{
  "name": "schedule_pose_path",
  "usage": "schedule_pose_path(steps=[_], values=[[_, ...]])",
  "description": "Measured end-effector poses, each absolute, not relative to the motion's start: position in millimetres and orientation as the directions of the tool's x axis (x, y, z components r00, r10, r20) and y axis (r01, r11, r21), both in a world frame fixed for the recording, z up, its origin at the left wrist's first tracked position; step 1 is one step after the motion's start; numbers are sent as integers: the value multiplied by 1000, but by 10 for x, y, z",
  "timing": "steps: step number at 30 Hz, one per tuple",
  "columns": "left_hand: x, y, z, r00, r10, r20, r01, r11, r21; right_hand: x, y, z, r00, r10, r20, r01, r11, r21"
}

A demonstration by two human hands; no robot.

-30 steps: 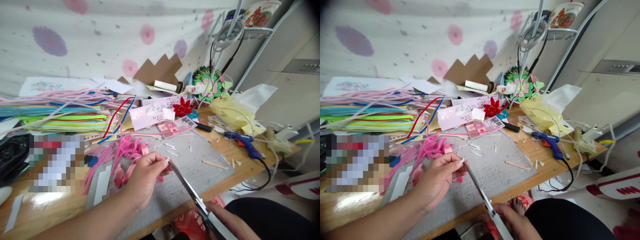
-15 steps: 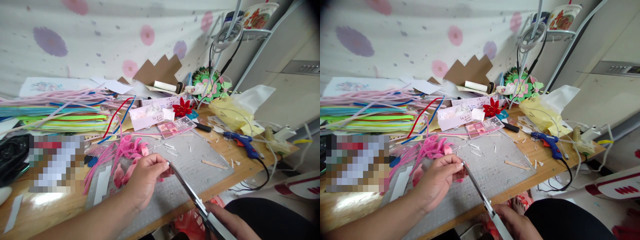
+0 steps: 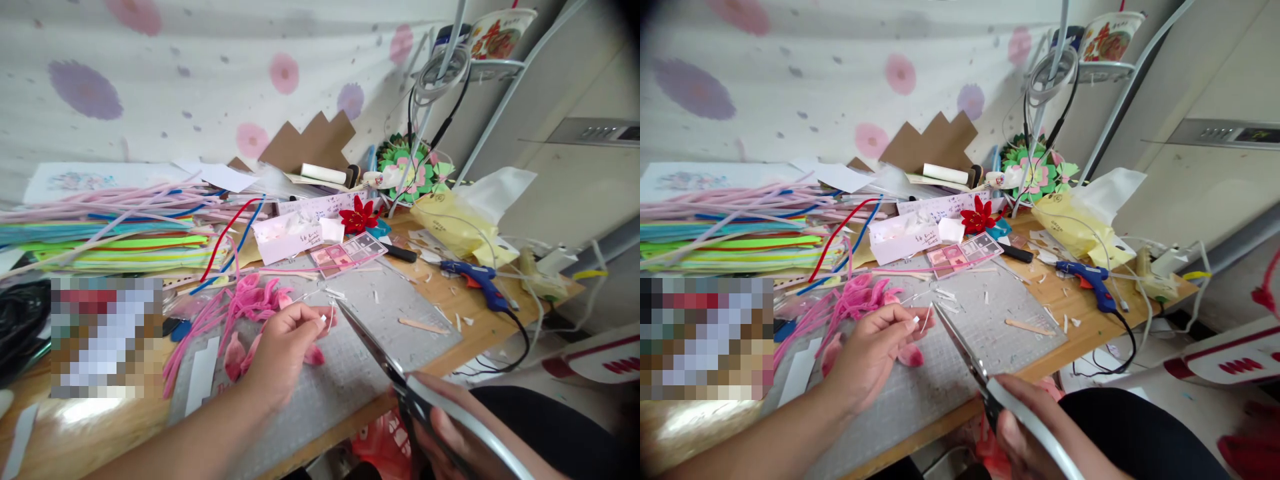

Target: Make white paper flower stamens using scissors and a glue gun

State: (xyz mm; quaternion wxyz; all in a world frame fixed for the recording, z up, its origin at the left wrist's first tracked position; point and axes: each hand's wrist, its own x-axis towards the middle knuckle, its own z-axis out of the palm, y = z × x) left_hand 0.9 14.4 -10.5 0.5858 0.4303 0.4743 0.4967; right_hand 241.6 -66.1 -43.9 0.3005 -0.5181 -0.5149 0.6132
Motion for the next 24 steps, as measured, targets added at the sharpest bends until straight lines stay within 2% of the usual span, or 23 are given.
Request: schedule_pose_path(steps=[2,4,11,13,17,21,24], values=[[-25,188,-116,42,999,-26,-1,26,1000,2391,-464,-342,-378,857,-349,153,-314,-937],[-57,235,-111,52,999,5,125,-11,992,2360,-269,-239,-394,849,-351,165,-310,-936],[-255,411,-49,-103,994,27,246,-1,969,2367,-15,-45,-374,862,-342,242,-265,-933],[-344,499,-23,-62,997,49,347,-24,937,2402,-8,-22,-352,880,-318,224,-251,-942],[-469,728,62,129,986,108,571,-163,805,2483,31,-9,-297,894,-336,260,-263,-929],[-470,849,170,155,980,125,639,-196,744,2562,72,-21,-324,891,-319,277,-233,-932],[-442,780,236,164,977,138,678,-213,704,2668,142,-16,-237,928,-289,315,-208,-926]])
